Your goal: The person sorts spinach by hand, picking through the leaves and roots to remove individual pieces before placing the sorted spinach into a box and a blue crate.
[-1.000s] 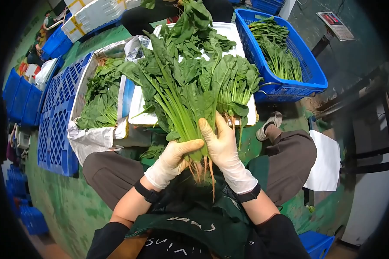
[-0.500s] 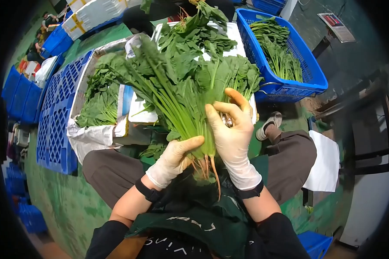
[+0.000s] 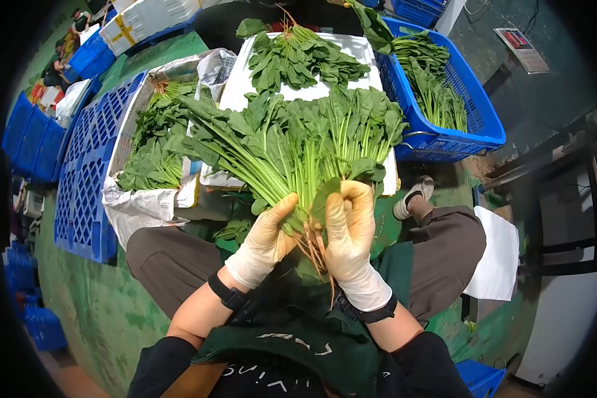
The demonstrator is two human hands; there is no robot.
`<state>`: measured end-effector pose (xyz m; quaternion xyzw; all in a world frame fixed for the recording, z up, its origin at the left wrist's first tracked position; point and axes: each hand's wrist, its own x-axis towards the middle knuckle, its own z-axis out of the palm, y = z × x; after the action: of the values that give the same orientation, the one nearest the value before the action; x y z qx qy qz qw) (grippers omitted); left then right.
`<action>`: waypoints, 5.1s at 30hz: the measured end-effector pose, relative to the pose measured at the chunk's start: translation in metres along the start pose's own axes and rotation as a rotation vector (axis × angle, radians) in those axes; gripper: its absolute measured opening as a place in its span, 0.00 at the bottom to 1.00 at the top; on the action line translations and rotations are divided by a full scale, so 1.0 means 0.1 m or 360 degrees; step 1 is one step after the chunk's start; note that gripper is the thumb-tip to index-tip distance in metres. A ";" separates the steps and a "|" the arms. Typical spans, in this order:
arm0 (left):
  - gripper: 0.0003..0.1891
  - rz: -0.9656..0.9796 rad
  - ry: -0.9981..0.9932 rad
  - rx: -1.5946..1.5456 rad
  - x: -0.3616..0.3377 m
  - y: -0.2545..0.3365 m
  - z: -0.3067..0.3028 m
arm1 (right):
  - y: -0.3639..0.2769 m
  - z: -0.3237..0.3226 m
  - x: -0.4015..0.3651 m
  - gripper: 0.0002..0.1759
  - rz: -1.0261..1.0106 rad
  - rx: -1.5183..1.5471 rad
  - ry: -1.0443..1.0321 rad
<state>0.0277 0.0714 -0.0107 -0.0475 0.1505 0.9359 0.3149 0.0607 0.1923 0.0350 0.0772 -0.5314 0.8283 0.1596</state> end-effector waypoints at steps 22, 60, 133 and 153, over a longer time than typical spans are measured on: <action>0.17 0.0033 0.0023 0.0770 -0.21 0.09 0.35 | -0.09 -0.23 0.16 0.41 0.0952 -0.0096 -0.0247; 0.05 0.1026 0.0947 0.2602 0.10 0.08 0.45 | -1.30 -3.79 3.65 0.40 -0.0080 -0.2783 0.0924; 0.12 0.0336 0.0564 0.1861 -0.10 0.76 -0.09 | 0.04 -0.12 1.25 0.23 0.1324 -0.0548 -0.0583; 0.20 0.0771 0.0208 0.0918 0.02 0.48 -0.13 | 0.33 0.26 0.38 0.09 0.0562 -0.0769 -0.0008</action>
<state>-0.0032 0.0322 -0.0114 0.0204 0.4344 0.8974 0.0749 0.0128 0.1630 0.0289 -0.0547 -0.7188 0.6926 0.0257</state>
